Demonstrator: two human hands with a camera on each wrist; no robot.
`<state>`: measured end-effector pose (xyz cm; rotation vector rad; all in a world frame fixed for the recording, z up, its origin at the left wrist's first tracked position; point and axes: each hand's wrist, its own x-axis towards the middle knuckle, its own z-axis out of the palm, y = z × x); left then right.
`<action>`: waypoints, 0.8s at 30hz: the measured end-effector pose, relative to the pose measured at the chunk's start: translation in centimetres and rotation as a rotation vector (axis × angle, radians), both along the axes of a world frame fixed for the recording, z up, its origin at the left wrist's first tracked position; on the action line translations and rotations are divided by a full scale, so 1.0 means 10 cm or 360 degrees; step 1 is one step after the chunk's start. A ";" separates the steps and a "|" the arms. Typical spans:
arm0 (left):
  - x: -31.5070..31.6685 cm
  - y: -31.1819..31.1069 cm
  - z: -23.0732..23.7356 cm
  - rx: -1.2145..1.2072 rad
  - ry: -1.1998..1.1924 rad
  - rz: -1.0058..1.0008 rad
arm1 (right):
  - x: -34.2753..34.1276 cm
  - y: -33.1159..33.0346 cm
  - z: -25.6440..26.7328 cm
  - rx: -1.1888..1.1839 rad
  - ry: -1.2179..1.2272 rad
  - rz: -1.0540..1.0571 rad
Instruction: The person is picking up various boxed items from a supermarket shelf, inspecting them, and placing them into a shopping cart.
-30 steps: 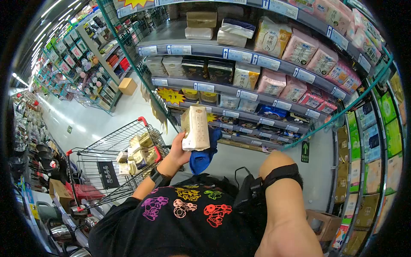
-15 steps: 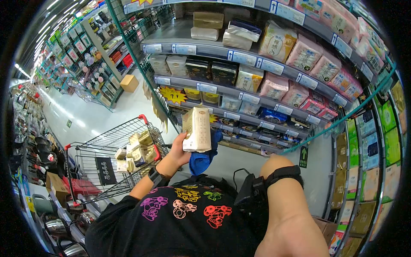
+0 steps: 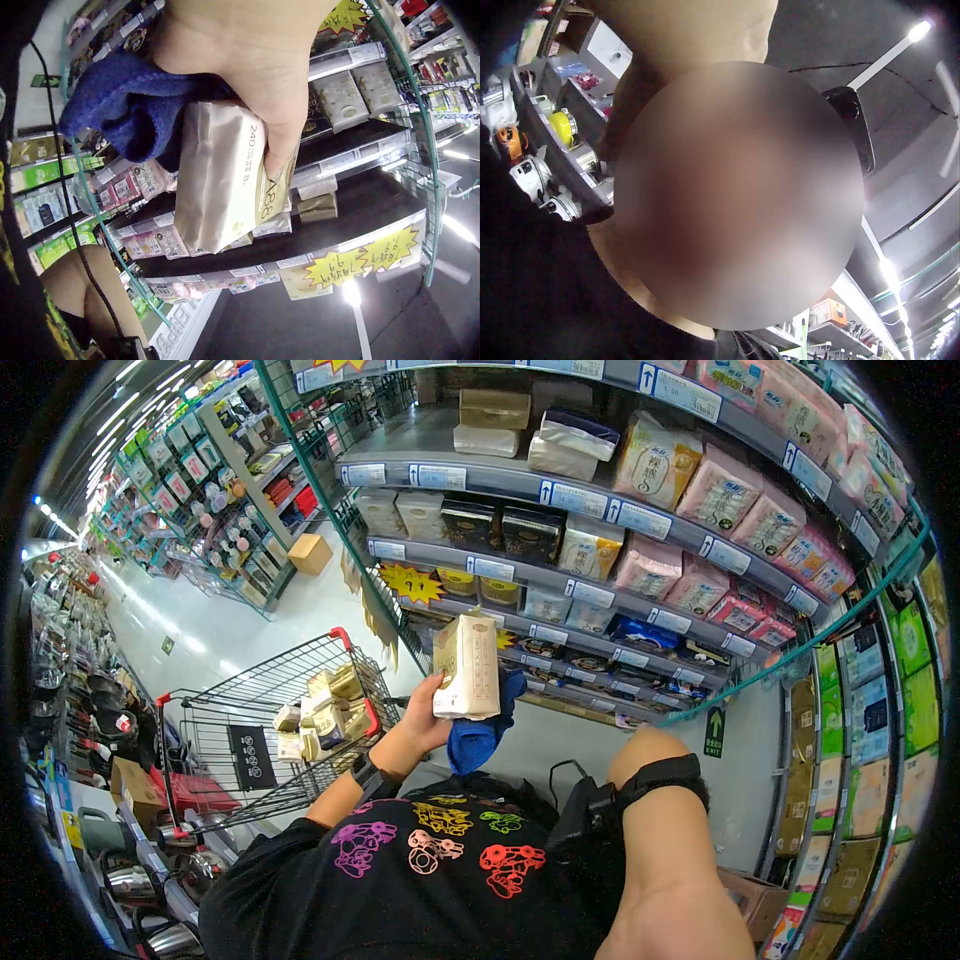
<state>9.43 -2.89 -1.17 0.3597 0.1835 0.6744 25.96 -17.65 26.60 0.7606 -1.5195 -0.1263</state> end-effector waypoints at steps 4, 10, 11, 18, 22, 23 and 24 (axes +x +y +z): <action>0.00 -0.01 0.04 0.0009 0.0046 0.0038 | 0.00 0.01 0.01 0.0049 0.0065 -0.0104; 0.03 -0.02 0.16 -0.0036 -0.0032 -0.0008 | -0.20 0.04 0.06 0.0080 0.0389 0.0087; 0.03 -0.01 0.12 -0.0067 -0.0114 -0.0042 | -0.04 -0.09 -0.05 0.0010 0.0223 -0.0072; 0.02 -0.01 0.09 -0.0115 -0.0211 -0.0074 | -0.04 -0.06 -0.06 0.0048 0.0178 0.0025; 0.02 0.00 0.10 -0.0104 -0.0138 -0.0035 | 0.08 -0.09 -0.12 0.0075 0.0368 -0.0151; 0.02 0.00 0.09 -0.0099 -0.0132 -0.0023 | 0.01 -0.04 -0.06 0.0008 0.0228 0.0023; 0.02 0.00 0.08 -0.0094 -0.0123 -0.0013 | -0.06 -0.01 -0.01 -0.0057 0.0089 0.0194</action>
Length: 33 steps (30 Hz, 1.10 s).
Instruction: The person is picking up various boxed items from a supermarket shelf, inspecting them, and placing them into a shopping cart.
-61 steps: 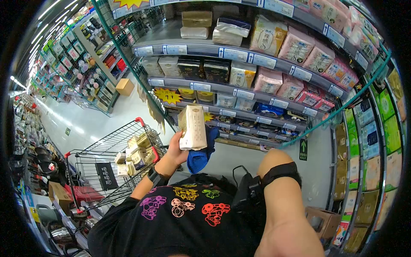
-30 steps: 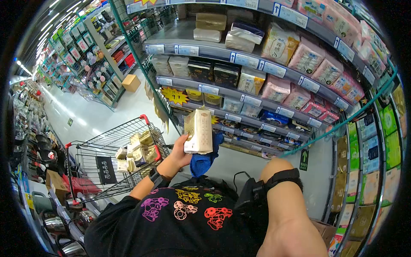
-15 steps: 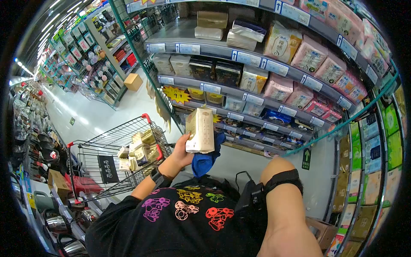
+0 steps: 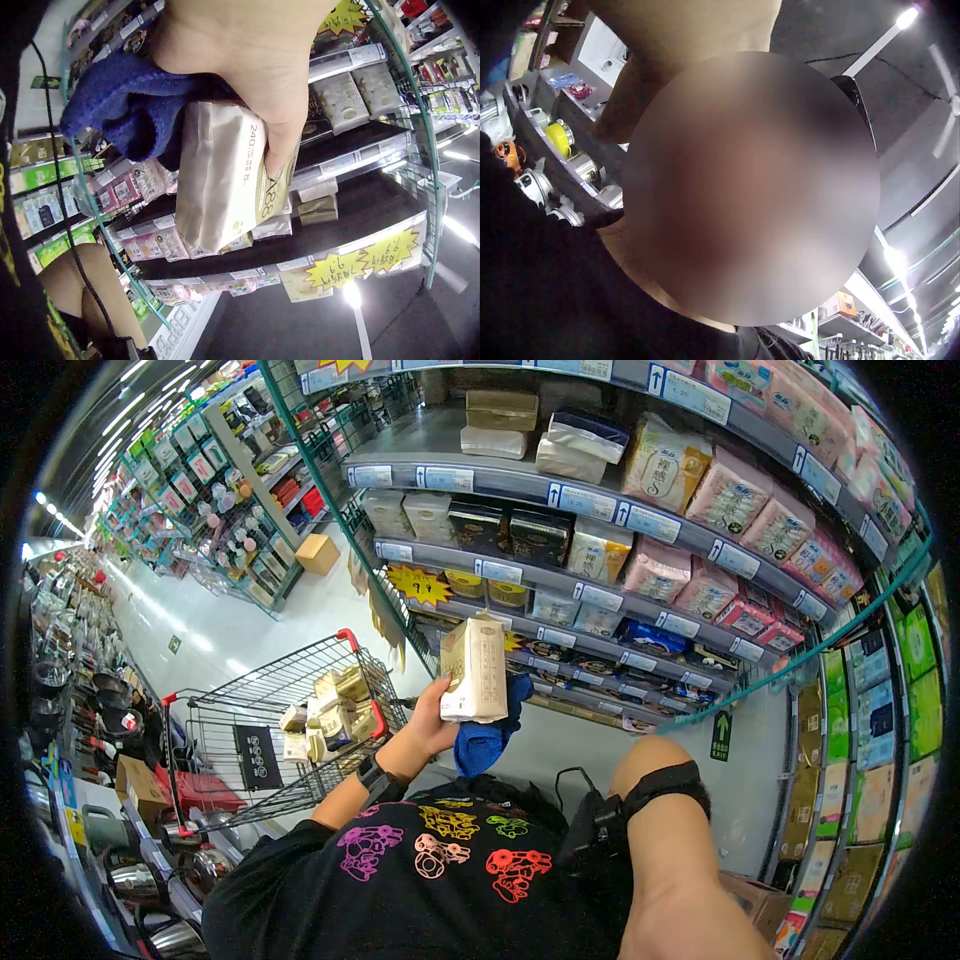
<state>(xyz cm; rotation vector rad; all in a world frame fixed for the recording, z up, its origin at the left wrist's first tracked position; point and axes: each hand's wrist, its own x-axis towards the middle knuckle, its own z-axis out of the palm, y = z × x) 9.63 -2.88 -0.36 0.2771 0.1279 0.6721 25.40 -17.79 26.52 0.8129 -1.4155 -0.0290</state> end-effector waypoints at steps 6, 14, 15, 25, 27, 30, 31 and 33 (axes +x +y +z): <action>0.00 0.00 0.03 0.0013 -0.0013 -0.0040 | 0.06 -0.05 -0.06 -0.0002 -0.0097 0.0030; 0.00 0.01 -0.02 0.0054 0.0066 -0.0023 | 0.14 -0.08 -0.08 -0.0025 0.0044 0.0106; 0.00 0.01 -0.05 0.0018 0.0047 -0.0036 | 0.13 -0.06 -0.08 -0.0025 0.0090 0.0015; 0.02 0.00 -0.01 0.0018 0.0034 -0.0027 | 0.17 -0.04 -0.09 0.0137 0.0176 -0.0251; 0.01 0.00 -0.01 0.0015 0.0059 -0.0016 | 0.18 -0.03 -0.09 0.0225 0.0659 -0.0993; 0.02 0.01 -0.01 0.0056 0.0005 -0.0054 | 0.25 -0.06 -0.09 -0.0075 0.0444 -0.1457; 0.01 0.01 -0.01 0.0046 0.0018 -0.0047 | 0.25 -0.07 -0.09 -0.0076 0.0435 -0.1461; 0.01 0.01 -0.03 0.0025 0.0041 -0.0047 | 0.23 -0.08 -0.10 0.0092 0.0642 -0.1434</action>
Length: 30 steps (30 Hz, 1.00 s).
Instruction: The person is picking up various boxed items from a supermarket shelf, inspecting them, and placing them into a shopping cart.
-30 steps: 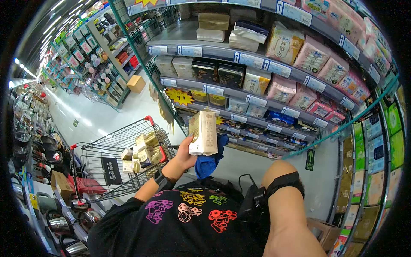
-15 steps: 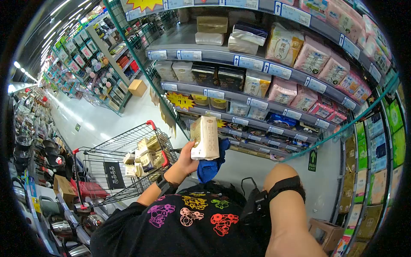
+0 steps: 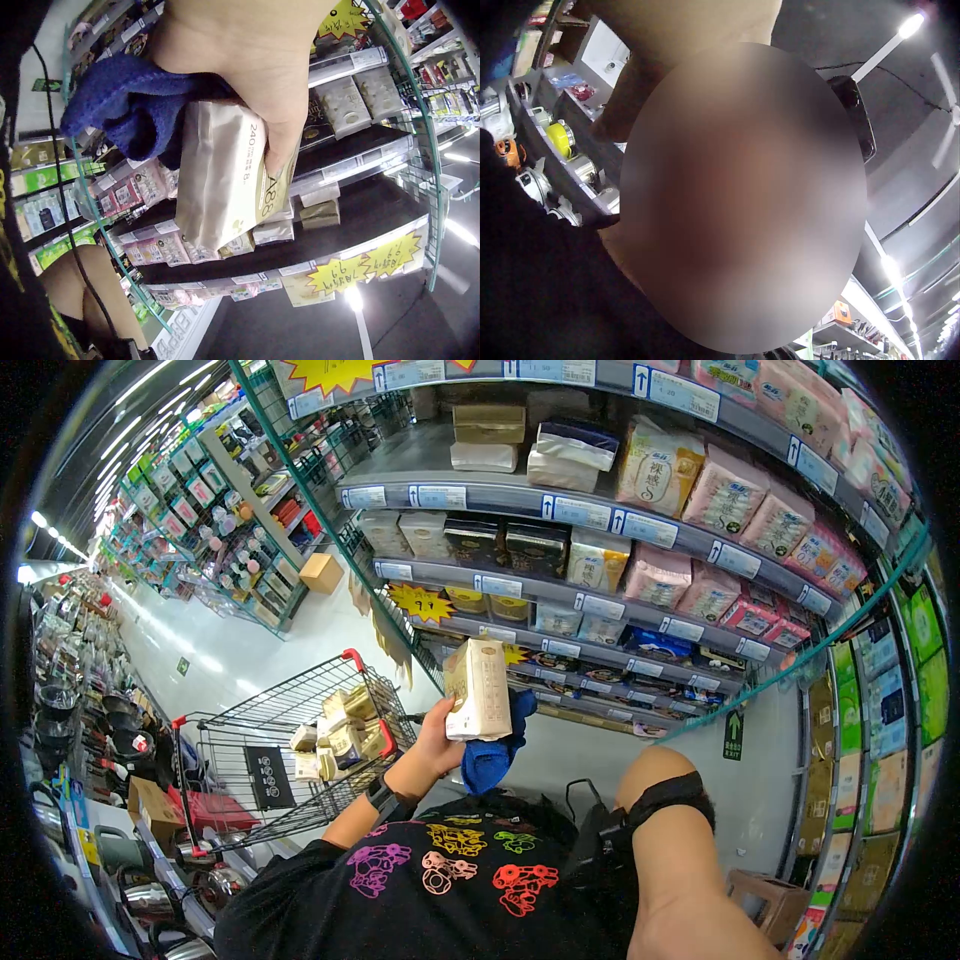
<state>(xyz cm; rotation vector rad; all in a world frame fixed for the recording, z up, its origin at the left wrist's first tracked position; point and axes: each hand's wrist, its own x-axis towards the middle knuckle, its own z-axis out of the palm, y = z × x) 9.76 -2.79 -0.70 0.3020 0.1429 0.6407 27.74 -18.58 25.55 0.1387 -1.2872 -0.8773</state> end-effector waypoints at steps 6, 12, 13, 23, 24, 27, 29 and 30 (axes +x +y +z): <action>0.00 0.00 0.02 -0.0010 0.0018 0.0042 | 0.10 -0.06 -0.14 0.0168 -0.0174 0.0682; -0.07 0.03 -0.10 -0.0019 0.0069 0.0119 | 0.07 0.60 -0.40 -0.1131 0.0074 0.0956; -0.06 0.04 0.01 0.0003 0.0071 0.0134 | 0.04 0.68 -0.45 -0.1384 0.0152 0.1052; -0.19 0.10 0.39 0.0384 0.0269 0.0528 | 0.06 1.17 -0.70 -0.2325 0.0595 0.2210; -0.22 0.10 0.39 0.0399 0.0376 0.0606 | 0.06 1.18 -0.70 -0.2359 0.0617 0.2262; -0.25 0.08 0.38 0.0379 0.0254 0.0655 | 0.06 1.21 -0.75 -0.2424 0.0638 0.2353; -0.24 0.05 0.42 0.0314 0.0145 0.0642 | 0.05 1.22 -0.75 -0.2458 0.0633 0.2380; -0.25 0.06 0.42 0.0341 0.0247 0.0660 | 0.05 1.23 -0.75 -0.2472 0.0628 0.2395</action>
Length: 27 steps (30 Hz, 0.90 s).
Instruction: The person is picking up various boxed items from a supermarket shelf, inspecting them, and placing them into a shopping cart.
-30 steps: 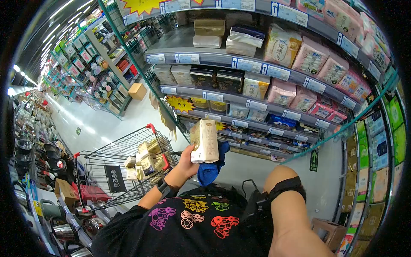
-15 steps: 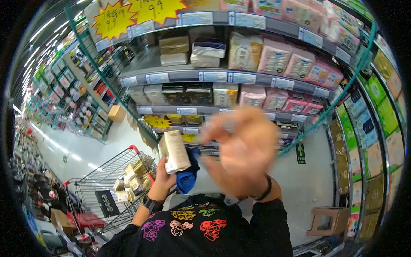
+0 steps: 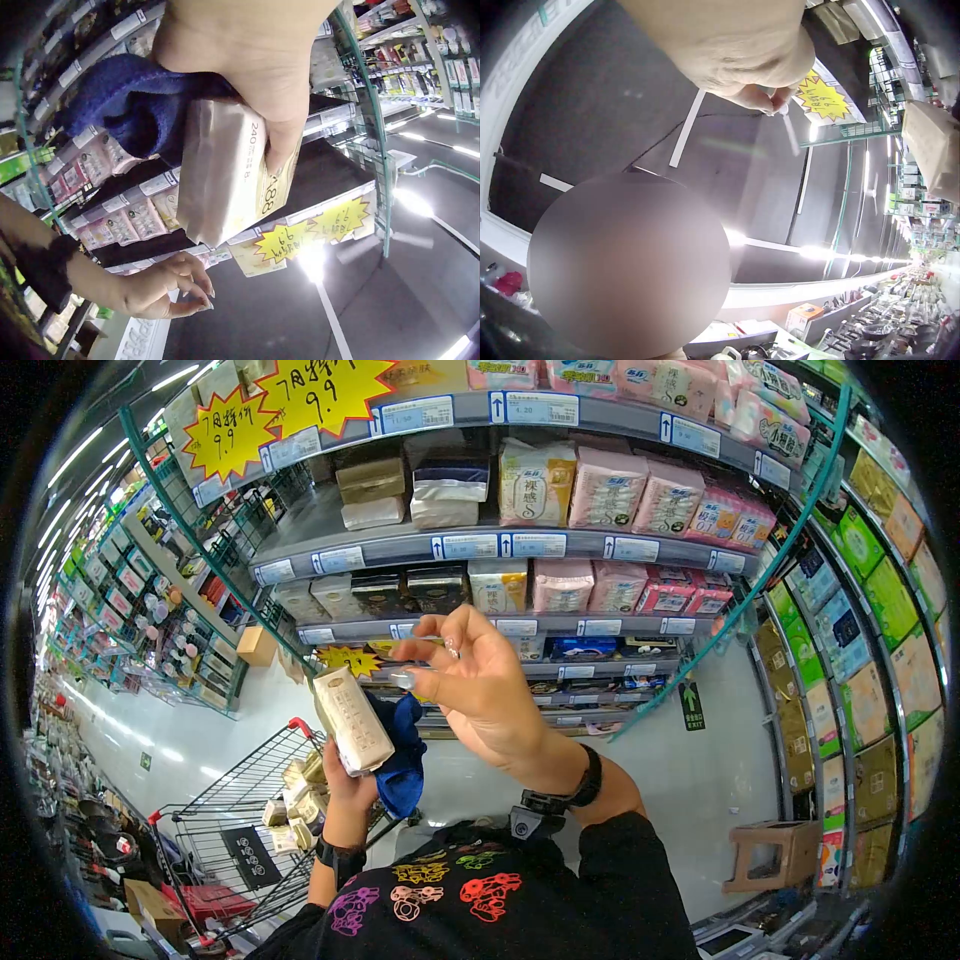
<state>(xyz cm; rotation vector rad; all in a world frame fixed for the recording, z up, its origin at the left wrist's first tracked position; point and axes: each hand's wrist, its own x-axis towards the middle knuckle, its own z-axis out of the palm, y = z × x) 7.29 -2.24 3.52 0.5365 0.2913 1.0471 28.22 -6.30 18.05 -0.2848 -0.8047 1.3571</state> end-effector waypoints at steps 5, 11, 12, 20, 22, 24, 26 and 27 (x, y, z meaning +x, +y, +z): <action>-0.06 0.00 0.03 0.0109 0.0057 -0.0031 | 0.00 0.06 -0.10 0.0011 -0.0024 0.0065; -0.16 -0.05 -0.04 0.0044 0.0073 0.0235 | -0.07 0.19 -0.38 0.0097 -0.0418 0.0006; -0.19 -0.06 -0.03 0.0045 0.0052 0.0204 | -0.12 0.24 -0.49 0.0124 -0.0563 -0.0050; -0.33 -0.10 -0.12 0.0135 -0.0005 -0.0069 | -0.65 0.13 -1.38 -0.0178 -0.0882 0.0099; -0.32 -0.14 -0.11 0.0081 -0.0048 -0.0079 | -0.64 0.07 -1.38 -0.0320 -0.0694 0.0139; -0.33 -0.14 -0.18 0.0104 -0.0032 -0.0157 | -0.60 0.05 -1.35 -0.0340 -0.0846 -0.0008; -0.32 -0.14 -0.18 0.0159 0.0034 -0.0224 | -0.57 0.02 -1.30 -0.0351 -0.0963 -0.0107; -0.32 -0.13 -0.17 0.0128 0.0002 -0.0277 | -0.56 0.00 -1.29 -0.0302 -0.0992 -0.0166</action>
